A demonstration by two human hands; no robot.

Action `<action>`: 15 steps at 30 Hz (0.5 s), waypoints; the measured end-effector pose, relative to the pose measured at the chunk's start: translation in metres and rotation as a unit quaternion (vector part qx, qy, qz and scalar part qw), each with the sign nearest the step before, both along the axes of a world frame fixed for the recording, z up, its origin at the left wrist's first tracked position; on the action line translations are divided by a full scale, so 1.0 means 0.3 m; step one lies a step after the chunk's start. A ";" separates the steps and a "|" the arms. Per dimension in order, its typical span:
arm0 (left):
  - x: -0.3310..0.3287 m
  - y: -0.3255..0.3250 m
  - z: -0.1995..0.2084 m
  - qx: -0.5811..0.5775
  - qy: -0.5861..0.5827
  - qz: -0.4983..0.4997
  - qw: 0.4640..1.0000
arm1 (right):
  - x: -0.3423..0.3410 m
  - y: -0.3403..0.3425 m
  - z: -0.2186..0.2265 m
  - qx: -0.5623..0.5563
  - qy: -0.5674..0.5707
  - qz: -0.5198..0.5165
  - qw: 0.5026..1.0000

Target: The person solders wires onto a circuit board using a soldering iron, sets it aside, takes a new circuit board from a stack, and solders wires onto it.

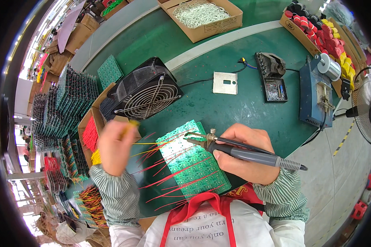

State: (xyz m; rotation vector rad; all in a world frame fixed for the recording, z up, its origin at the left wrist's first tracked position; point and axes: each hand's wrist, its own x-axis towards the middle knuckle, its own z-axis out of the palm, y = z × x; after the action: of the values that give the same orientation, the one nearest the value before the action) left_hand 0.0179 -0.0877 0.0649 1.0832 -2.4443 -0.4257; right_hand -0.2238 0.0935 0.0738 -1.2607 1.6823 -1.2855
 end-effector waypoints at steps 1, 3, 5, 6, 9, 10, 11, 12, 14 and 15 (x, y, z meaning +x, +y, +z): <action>0.007 -0.007 0.041 -0.054 0.001 0.078 0.995 | -0.003 0.002 0.001 0.002 -0.007 -0.002 1.000; -0.021 0.017 0.061 -0.043 0.028 0.084 0.995 | -0.007 0.009 0.000 0.003 -0.014 -0.004 1.000; -0.069 0.067 0.037 0.041 -0.013 -0.057 0.997 | -0.011 0.016 0.001 0.011 -0.025 -0.011 1.000; -0.095 0.090 0.031 0.068 -0.008 -0.079 0.995 | -0.009 0.016 -0.002 0.010 -0.025 -0.010 1.000; -0.104 0.103 0.016 0.117 -0.051 -0.119 0.985 | -0.009 0.016 -0.001 -0.003 -0.023 -0.011 1.000; -0.100 0.100 0.010 0.117 -0.052 -0.121 0.984 | -0.008 0.015 0.004 0.000 -0.016 -0.006 1.000; -0.096 0.095 0.003 0.123 -0.049 -0.119 0.984 | -0.007 0.014 0.007 0.004 -0.010 -0.001 1.000; -0.095 0.093 0.000 0.129 -0.046 -0.116 0.984 | -0.005 0.013 0.004 0.004 -0.011 -0.003 1.000; -0.104 0.097 0.005 0.144 -0.036 -0.120 0.982 | -0.001 0.007 -0.003 0.002 -0.008 0.001 1.000; -0.110 0.099 0.005 0.159 -0.026 -0.123 0.979 | -0.003 0.005 -0.002 0.002 -0.009 -0.001 1.000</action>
State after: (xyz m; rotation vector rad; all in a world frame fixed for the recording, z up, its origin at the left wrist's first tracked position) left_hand -0.0152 -0.0579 0.0666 0.9183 -2.6278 -0.9043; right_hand -0.2248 0.0950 0.0731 -1.2424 1.6719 -1.2902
